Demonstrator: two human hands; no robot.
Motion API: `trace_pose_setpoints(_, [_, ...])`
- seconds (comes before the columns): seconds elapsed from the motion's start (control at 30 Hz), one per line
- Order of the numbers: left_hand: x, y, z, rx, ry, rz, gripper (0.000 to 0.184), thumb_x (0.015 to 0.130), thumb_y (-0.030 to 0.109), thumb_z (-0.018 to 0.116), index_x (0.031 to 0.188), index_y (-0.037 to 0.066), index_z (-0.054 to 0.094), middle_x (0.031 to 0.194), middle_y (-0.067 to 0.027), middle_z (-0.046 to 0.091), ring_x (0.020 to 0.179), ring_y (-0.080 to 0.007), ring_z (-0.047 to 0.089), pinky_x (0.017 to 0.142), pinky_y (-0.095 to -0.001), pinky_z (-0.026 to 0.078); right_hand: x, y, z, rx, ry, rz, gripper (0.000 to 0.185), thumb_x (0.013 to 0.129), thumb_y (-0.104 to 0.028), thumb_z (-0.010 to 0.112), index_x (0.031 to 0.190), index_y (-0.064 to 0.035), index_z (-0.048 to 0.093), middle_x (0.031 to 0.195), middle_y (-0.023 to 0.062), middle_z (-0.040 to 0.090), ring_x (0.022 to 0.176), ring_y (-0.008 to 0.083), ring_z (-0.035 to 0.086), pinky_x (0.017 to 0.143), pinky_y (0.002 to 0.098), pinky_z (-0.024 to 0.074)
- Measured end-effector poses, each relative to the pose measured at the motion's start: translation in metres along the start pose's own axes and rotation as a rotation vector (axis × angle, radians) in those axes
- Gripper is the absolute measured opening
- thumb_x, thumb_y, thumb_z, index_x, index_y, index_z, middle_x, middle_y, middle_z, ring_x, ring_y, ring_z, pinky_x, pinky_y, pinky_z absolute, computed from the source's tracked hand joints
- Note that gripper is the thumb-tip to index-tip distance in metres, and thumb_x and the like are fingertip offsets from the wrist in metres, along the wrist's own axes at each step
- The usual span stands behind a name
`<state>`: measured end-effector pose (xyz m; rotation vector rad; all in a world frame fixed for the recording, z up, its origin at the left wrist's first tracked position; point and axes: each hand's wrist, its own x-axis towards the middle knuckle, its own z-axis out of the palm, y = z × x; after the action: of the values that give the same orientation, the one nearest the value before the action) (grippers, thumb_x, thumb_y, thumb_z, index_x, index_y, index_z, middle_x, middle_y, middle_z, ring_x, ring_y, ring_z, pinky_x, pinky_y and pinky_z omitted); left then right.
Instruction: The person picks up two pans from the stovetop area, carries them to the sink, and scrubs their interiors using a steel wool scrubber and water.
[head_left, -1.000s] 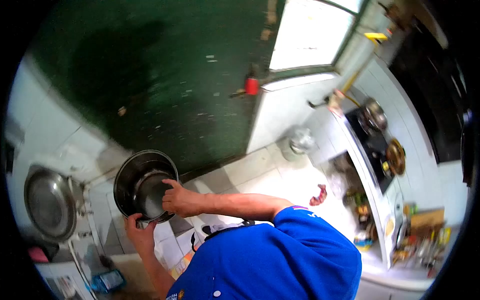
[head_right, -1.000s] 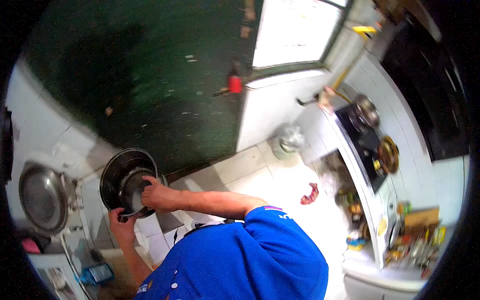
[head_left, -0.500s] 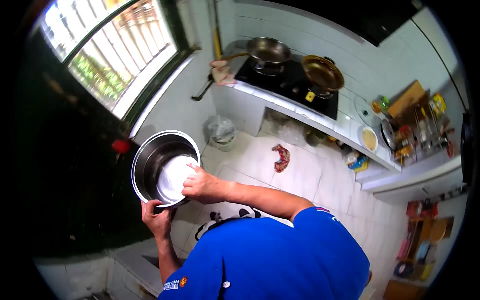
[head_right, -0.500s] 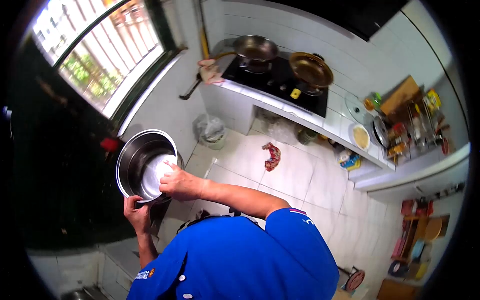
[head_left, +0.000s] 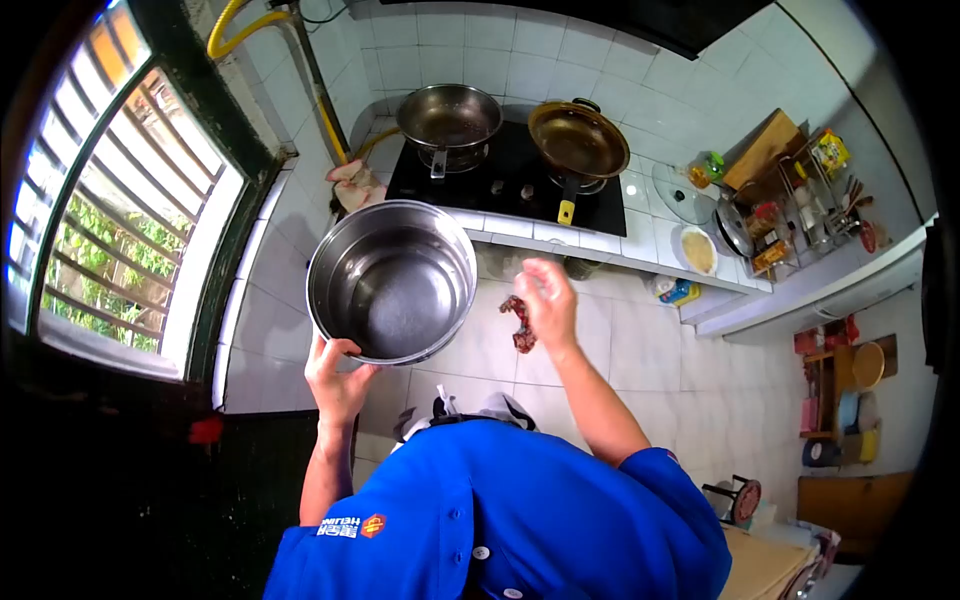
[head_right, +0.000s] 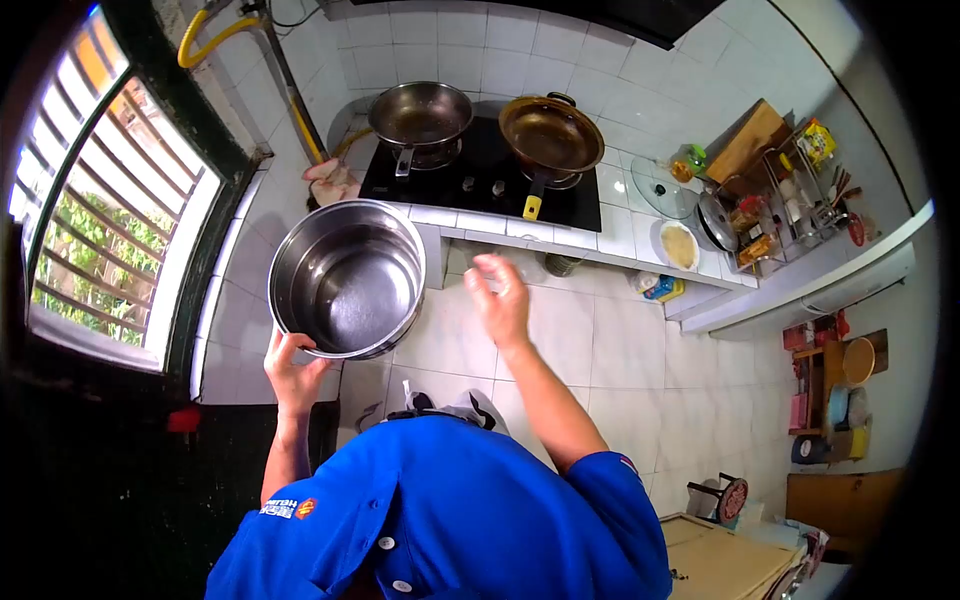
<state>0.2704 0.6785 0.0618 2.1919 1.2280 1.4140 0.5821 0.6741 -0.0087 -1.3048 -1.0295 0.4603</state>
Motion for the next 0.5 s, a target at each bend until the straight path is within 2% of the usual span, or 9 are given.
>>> trace_pose_setpoints(0.1, [0.032,0.004,0.016,-0.041,-0.072,-0.064,0.037,0.054,0.008,0.085,0.075,0.003,0.056,0.090,-0.0104,0.058,0.083,-0.0262,0.060,0.073,-0.0332,0.048,0.058,0.060,-0.032,0.150,0.164,0.336,0.033,0.085,-0.024,0.070,0.111,-0.0031,0.062,0.108,0.0076,0.063,0.100,0.0187,0.059,0.088,0.0319,0.0469])
trace_pose_setpoints(0.13, [0.040,-0.001,0.022,0.003,-0.081,-0.018,0.037,0.053,0.008,0.086,0.075,0.003,0.056,0.089,-0.0100,0.059,0.082,-0.0244,0.060,0.071,-0.0323,0.048,0.079,0.079,-0.042,0.155,0.176,0.335,0.033,0.085,-0.024,0.070,0.111,-0.0031,0.062,0.108,0.0076,0.063,0.100,0.0187,0.059,0.088,0.0319,0.0469])
trace_pose_setpoints(0.2, [0.056,-0.003,0.040,-0.035,-0.088,-0.001,0.038,0.053,0.009,0.087,0.075,0.003,0.056,0.091,-0.0101,0.058,0.080,-0.0234,0.060,0.069,-0.0315,0.049,0.119,0.111,-0.065,0.304,0.257,0.688,0.048,0.083,-0.033,0.072,0.119,-0.0049,0.058,0.107,0.0086,0.062,0.095,0.0227,0.059,0.085,0.0357,0.0479])
trace_pose_setpoints(0.23, [0.064,-0.005,0.048,-0.058,-0.085,0.011,0.039,0.052,0.010,0.088,0.075,0.003,0.056,0.092,-0.0102,0.058,0.079,-0.0224,0.059,0.067,-0.0307,0.050,0.137,0.124,-0.065,0.307,0.264,0.692,0.048,0.083,-0.033,0.072,0.119,-0.0049,0.058,0.107,0.0086,0.062,0.095,0.0227,0.059,0.085,0.0357,0.0479])
trace_pose_setpoints(0.3, [0.076,-0.003,0.067,-0.062,-0.091,0.027,0.038,0.053,0.010,0.087,0.074,0.003,0.056,0.093,-0.0104,0.058,0.079,-0.0229,0.060,0.067,-0.0311,0.051,0.171,0.152,-0.074,0.419,0.279,0.916,0.059,0.080,-0.043,0.073,0.122,-0.0066,0.053,0.105,0.0091,0.061,0.092,0.0258,0.058,0.082,0.0393,0.0485])
trace_pose_setpoints(0.33, [0.080,-0.001,0.073,-0.024,-0.086,0.020,0.037,0.054,0.010,0.087,0.074,0.003,0.056,0.093,-0.0105,0.058,0.080,-0.0227,0.060,0.066,-0.0313,0.051,0.185,0.168,-0.076,0.520,0.162,0.936,0.062,0.078,-0.045,0.075,0.121,-0.0064,0.051,0.111,0.0133,0.054,0.084,0.0270,0.057,0.073,0.0369,0.0485])
trace_pose_setpoints(0.37, [0.087,0.000,0.081,0.017,-0.078,0.020,0.037,0.055,0.011,0.087,0.074,0.003,0.056,0.093,-0.0105,0.058,0.080,-0.0225,0.061,0.066,-0.0314,0.051,0.200,0.185,-0.074,0.573,0.053,0.988,0.056,0.079,-0.044,0.075,0.114,-0.0069,0.052,0.104,0.0132,0.057,0.087,0.0276,0.059,0.074,0.0387,0.0499])
trace_pose_setpoints(0.4, [0.095,0.007,0.092,0.035,-0.070,0.037,0.040,0.059,0.020,0.088,0.074,0.002,0.056,0.092,-0.0105,0.058,0.079,-0.0227,0.061,0.065,-0.0314,0.050,0.217,0.195,-0.074,0.629,0.054,1.038,0.053,0.079,-0.043,0.075,0.110,-0.0072,0.052,0.099,0.0128,0.058,0.086,0.0276,0.059,0.073,0.0393,0.0506])
trace_pose_setpoints(0.5, [0.117,0.019,0.114,0.036,-0.059,-0.003,0.046,0.058,0.030,0.090,0.073,0.002,0.056,0.086,-0.0086,0.057,0.076,-0.0200,0.058,0.064,-0.0298,0.048,0.255,0.214,-0.061,0.790,-0.010,1.115,0.041,0.081,-0.037,0.074,0.099,-0.0082,0.050,0.086,0.0116,0.059,0.079,0.0273,0.060,0.071,0.0404,0.0523])
